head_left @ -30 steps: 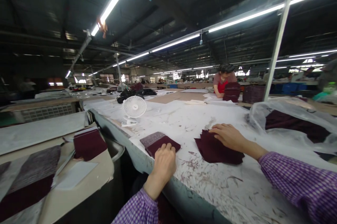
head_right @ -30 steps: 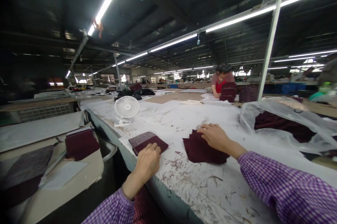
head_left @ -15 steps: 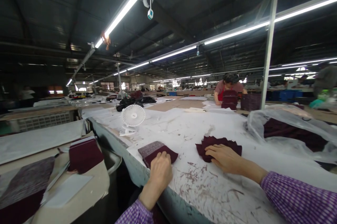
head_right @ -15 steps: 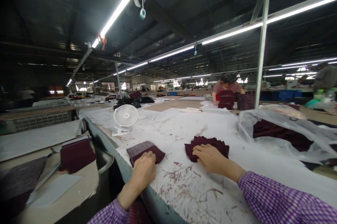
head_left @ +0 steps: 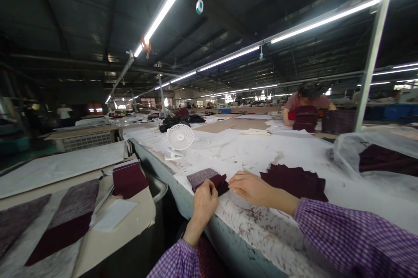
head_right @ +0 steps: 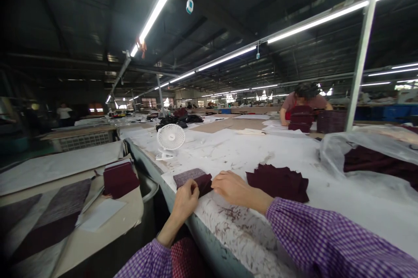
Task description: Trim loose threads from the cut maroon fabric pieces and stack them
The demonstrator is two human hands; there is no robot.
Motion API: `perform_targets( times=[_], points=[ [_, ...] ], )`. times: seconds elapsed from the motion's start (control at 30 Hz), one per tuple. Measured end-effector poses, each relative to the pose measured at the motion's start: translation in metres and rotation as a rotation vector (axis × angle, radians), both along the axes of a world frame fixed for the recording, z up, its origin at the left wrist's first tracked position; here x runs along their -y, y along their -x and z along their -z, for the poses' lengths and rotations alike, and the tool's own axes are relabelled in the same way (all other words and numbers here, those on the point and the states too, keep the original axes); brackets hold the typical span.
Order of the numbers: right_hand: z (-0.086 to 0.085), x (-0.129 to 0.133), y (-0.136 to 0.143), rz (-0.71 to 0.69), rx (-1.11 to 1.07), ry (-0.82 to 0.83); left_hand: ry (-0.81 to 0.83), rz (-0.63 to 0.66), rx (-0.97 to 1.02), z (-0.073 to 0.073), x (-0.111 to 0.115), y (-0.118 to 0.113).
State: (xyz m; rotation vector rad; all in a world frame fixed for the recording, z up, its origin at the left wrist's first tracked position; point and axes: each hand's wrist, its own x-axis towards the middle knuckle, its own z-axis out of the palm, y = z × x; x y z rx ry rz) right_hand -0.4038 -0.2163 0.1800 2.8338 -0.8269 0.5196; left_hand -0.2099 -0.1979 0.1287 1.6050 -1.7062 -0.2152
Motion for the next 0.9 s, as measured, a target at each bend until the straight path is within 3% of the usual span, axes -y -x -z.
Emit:
perform_targets(
  times=[0.1,0.23,0.33,0.43,0.6,0.77,0.9],
  points=[
    [-0.006,0.002,-0.024,-0.049,0.05,0.064,-0.021,0.059,-0.115,-0.001,0.004,-0.006],
    [-0.007,0.001,-0.028,-0.121,-0.092,0.03,-0.037,0.031,-0.291,-0.001,0.009,-0.012],
    [-0.006,0.001,-0.024,-0.019,-0.168,-0.033,-0.039,-0.018,-0.388,0.003,0.013,-0.016],
    [-0.006,0.001,-0.022,0.044,-0.207,-0.097,-0.03,0.02,-0.436,0.006,0.014,-0.016],
    [-0.003,-0.001,-0.023,0.066,-0.219,-0.092,-0.082,0.139,-0.174,-0.004,0.005,-0.01],
    [0.007,-0.007,-0.024,0.092,-0.168,-0.036,-0.145,0.086,0.133,-0.016,0.001,0.002],
    [0.021,-0.009,-0.017,0.118,-0.106,-0.025,-0.13,0.03,0.167,-0.015,0.005,0.006]
  ],
)
